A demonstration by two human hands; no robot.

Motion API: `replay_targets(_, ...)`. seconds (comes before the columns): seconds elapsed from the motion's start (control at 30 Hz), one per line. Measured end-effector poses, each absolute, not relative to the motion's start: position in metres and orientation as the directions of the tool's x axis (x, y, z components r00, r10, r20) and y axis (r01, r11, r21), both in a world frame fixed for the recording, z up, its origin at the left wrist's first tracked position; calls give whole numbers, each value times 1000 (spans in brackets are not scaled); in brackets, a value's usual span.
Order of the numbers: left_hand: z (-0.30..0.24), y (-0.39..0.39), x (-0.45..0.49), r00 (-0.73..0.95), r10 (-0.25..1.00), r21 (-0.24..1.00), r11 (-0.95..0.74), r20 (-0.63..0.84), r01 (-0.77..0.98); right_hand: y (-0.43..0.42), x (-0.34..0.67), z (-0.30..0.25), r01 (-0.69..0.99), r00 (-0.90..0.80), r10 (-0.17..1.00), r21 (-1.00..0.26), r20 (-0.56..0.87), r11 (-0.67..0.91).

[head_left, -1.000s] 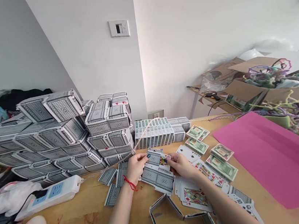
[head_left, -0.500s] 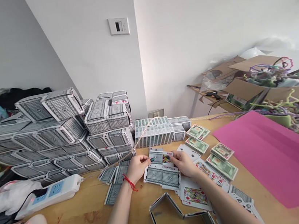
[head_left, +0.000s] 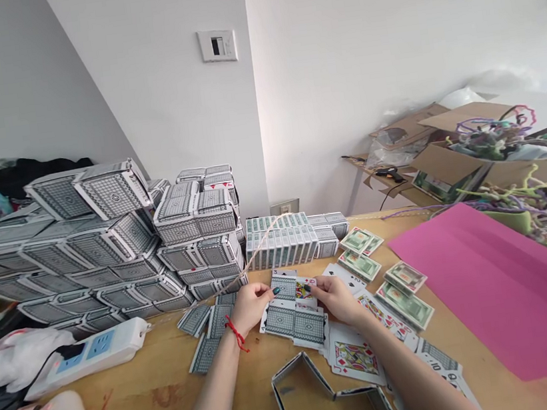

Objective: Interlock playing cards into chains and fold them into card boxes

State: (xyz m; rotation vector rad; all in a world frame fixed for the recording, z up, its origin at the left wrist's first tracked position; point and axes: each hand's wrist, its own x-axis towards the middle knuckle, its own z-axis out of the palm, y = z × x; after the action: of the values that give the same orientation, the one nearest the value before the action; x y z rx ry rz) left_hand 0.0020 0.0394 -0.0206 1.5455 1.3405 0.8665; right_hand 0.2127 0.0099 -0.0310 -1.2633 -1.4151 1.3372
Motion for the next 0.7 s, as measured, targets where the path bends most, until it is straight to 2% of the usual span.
replay_targets(0.27, -21, 38, 4, 133, 990, 939, 1, -49, 343, 12, 210, -30, 236, -189, 981, -972, -49, -3)
replay_targets(0.5, -20, 36, 8, 110, 993, 956, 3, -36, 292, 12, 208, -31, 246, -201, 976, -969, -86, -34)
replay_targets(0.7, -18, 36, 10, 103, 994, 993, 31, -44, 116, 12, 206, -27, 260, -214, 971, -965, -104, -46)
